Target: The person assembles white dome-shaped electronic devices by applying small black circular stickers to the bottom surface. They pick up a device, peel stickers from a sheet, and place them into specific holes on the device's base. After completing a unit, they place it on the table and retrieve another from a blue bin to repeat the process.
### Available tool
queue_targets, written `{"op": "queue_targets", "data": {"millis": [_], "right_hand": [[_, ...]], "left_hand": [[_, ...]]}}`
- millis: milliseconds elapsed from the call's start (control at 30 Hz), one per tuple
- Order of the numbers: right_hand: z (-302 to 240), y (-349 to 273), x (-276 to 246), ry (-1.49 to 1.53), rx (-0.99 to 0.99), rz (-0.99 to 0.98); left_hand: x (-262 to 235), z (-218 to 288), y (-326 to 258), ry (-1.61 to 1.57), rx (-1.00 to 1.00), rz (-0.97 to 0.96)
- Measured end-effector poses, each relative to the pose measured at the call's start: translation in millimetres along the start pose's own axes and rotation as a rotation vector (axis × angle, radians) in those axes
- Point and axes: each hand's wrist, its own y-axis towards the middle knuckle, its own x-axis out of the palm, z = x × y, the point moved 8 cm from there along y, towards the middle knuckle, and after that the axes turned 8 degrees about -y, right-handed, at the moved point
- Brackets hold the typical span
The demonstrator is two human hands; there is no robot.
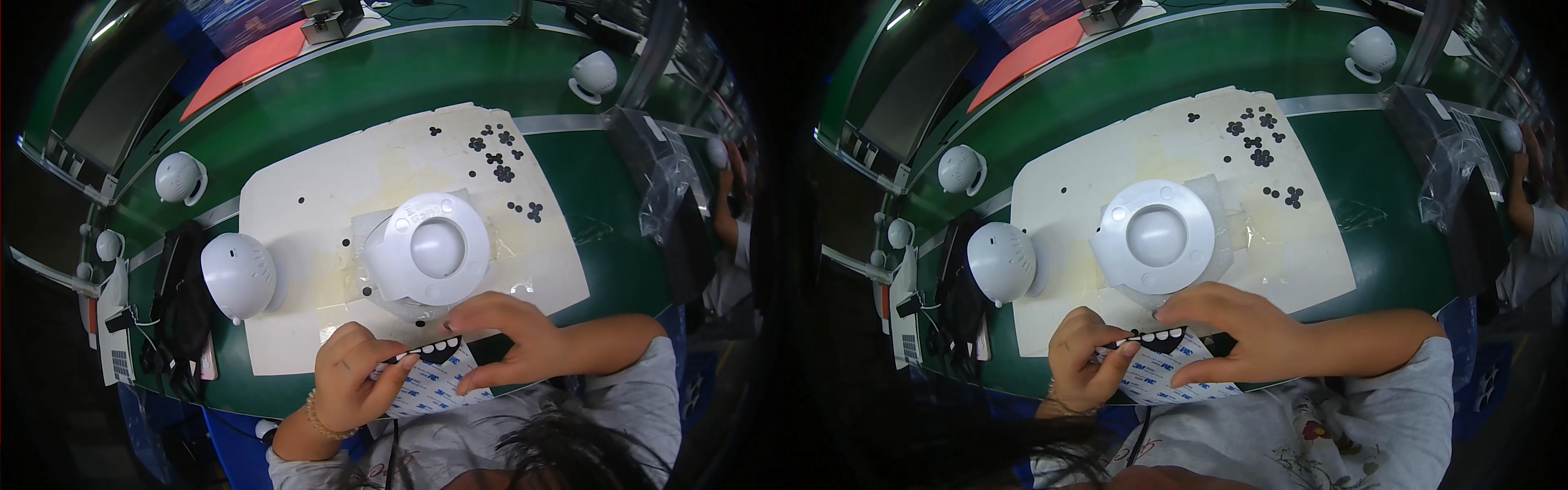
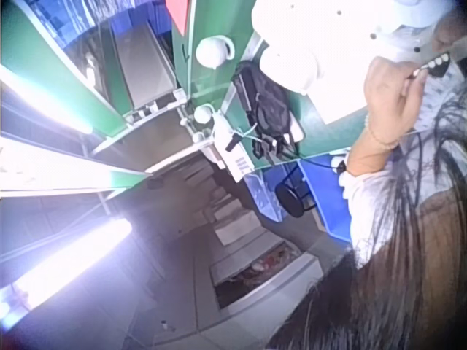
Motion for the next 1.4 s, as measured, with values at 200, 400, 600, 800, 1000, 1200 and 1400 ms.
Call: {"op": "queue_targets", "data": {"millis": [200, 400, 600, 800, 1000, 1200, 1400], "right_hand": [[2, 3, 8, -0.120, 0.011, -0.033], [13, -2, 11, 0.167, 0.136, -0.073], [5, 0, 9, 0.136, 0.050, -0.033], [0, 4, 11, -0.060, 0.006, -0.105], [-1, 6, 2, -0.047, 0.070, -0.074], [-30, 12, 1, -0.434, -0.272, -0.037], [-52, -5, -4, -0.511, -0.625, 0.056]], "left_hand": [[0, -3, -1, -0.091, 0.000, 0.021], [6, -7, 0, -0.234, -0.103, -0.079], [12, -9, 1, -0.219, -0.206, -0.116], [18, -11, -1, -0.262, -0.183, -0.104], [20, -10, 0, -0.277, -0.128, -0.102], [21, -1, 4, -0.174, -0.017, -0.091], [25, -5, 3, -0.197, -0.040, -0.105]]}}
